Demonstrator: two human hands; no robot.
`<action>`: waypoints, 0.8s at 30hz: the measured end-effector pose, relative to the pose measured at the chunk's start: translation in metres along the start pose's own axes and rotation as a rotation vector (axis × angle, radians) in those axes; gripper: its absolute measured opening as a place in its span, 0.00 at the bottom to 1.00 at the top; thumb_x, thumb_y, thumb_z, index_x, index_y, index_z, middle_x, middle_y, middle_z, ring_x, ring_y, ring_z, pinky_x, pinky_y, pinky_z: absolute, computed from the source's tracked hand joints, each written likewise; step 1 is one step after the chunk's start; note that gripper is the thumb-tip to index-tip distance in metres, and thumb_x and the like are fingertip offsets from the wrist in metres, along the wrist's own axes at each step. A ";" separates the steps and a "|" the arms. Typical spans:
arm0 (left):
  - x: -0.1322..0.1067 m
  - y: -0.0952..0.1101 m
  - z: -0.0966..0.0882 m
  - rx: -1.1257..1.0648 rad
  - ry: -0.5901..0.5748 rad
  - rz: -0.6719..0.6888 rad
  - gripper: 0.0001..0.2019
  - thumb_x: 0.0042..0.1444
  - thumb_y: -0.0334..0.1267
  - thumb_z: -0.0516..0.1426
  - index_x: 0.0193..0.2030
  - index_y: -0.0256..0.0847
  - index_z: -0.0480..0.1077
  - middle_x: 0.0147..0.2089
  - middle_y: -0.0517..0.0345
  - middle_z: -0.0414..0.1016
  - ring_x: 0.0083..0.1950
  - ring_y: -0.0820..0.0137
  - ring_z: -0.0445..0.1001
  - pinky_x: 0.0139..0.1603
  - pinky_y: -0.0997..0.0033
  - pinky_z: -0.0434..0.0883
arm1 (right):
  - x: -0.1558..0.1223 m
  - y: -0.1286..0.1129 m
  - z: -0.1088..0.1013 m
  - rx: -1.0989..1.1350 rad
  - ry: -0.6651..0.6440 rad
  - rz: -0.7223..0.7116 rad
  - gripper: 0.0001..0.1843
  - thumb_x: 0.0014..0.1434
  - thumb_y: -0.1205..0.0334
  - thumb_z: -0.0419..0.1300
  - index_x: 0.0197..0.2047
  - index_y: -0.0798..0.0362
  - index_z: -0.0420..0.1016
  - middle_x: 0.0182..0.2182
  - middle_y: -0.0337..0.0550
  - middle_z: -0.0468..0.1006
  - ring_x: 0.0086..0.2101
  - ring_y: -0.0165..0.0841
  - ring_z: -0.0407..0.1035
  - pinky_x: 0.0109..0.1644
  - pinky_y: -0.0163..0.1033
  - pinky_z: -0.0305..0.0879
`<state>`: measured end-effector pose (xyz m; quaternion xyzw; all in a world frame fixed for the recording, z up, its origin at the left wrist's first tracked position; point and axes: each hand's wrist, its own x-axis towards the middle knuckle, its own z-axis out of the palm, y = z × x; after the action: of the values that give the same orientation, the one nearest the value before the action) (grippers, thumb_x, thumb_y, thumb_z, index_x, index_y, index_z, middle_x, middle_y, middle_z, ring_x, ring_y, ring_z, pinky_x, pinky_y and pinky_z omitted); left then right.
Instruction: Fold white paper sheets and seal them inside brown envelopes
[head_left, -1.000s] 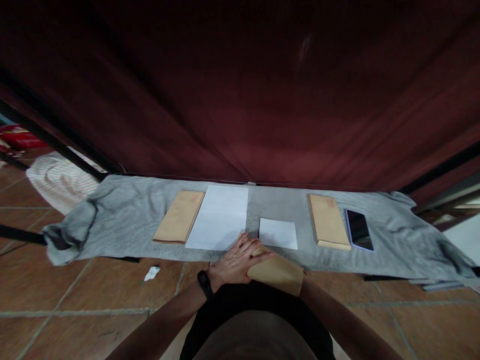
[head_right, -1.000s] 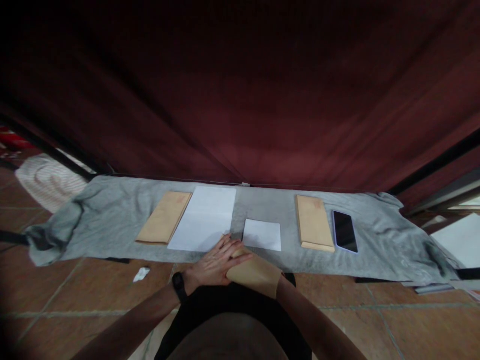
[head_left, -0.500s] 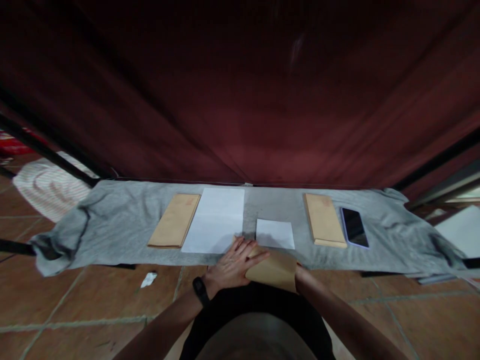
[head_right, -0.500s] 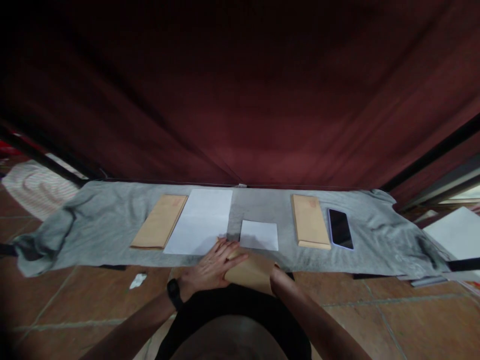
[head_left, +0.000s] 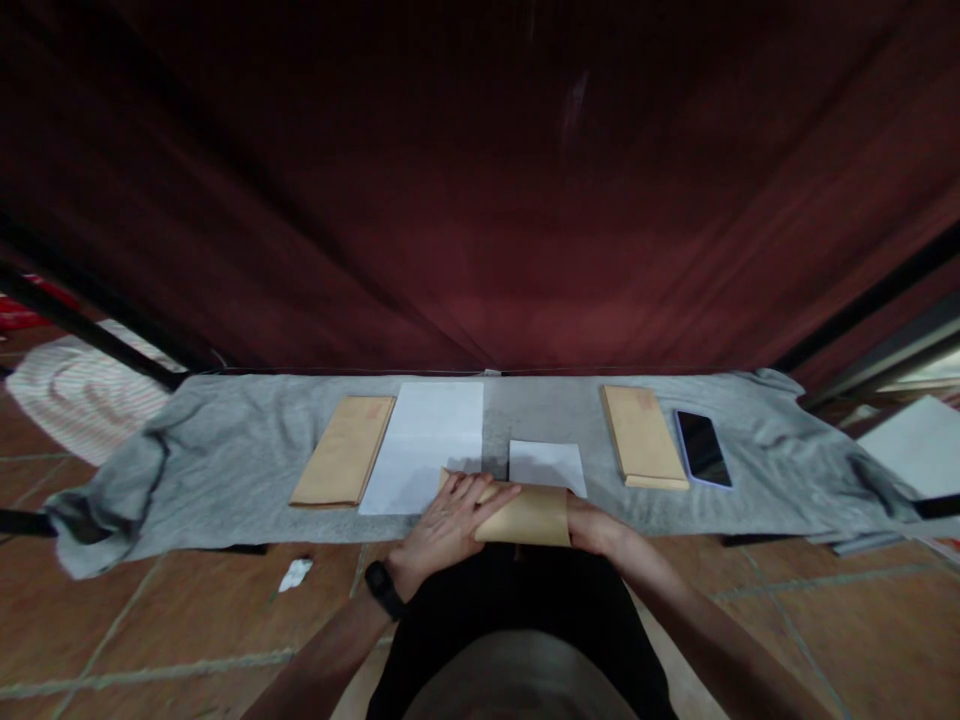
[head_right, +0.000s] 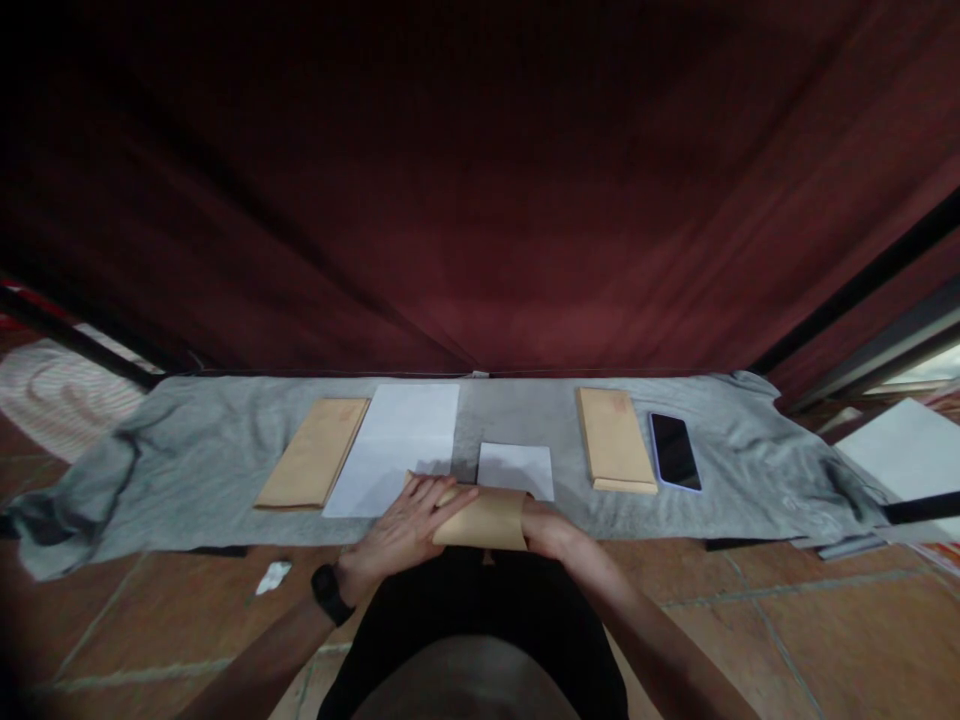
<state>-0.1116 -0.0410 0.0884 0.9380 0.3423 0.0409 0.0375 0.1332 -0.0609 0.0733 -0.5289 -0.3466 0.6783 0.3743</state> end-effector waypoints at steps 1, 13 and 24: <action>0.000 -0.004 -0.001 0.009 0.002 -0.012 0.51 0.51 0.33 0.65 0.76 0.57 0.41 0.67 0.49 0.61 0.65 0.53 0.63 0.67 0.49 0.56 | 0.000 -0.002 -0.004 0.037 -0.061 0.012 0.25 0.55 0.48 0.69 0.52 0.53 0.77 0.48 0.50 0.80 0.48 0.44 0.75 0.49 0.47 0.73; -0.006 -0.054 0.017 0.003 0.104 -0.191 0.52 0.54 0.46 0.65 0.77 0.48 0.37 0.64 0.46 0.65 0.62 0.52 0.64 0.66 0.51 0.58 | 0.028 0.034 -0.060 -0.459 0.392 -0.353 0.22 0.60 0.50 0.57 0.53 0.49 0.77 0.47 0.49 0.80 0.44 0.40 0.75 0.52 0.47 0.72; 0.003 -0.063 0.006 -0.117 0.164 -0.293 0.53 0.54 0.50 0.65 0.77 0.50 0.35 0.63 0.46 0.66 0.62 0.51 0.66 0.64 0.50 0.61 | 0.032 0.033 -0.058 -1.255 0.745 -0.158 0.24 0.63 0.51 0.59 0.58 0.54 0.68 0.49 0.56 0.74 0.50 0.45 0.70 0.54 0.43 0.65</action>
<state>-0.1488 0.0089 0.0768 0.8678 0.4742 0.1312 0.0696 0.1797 -0.0447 0.0189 -0.8126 -0.5567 0.0982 0.1417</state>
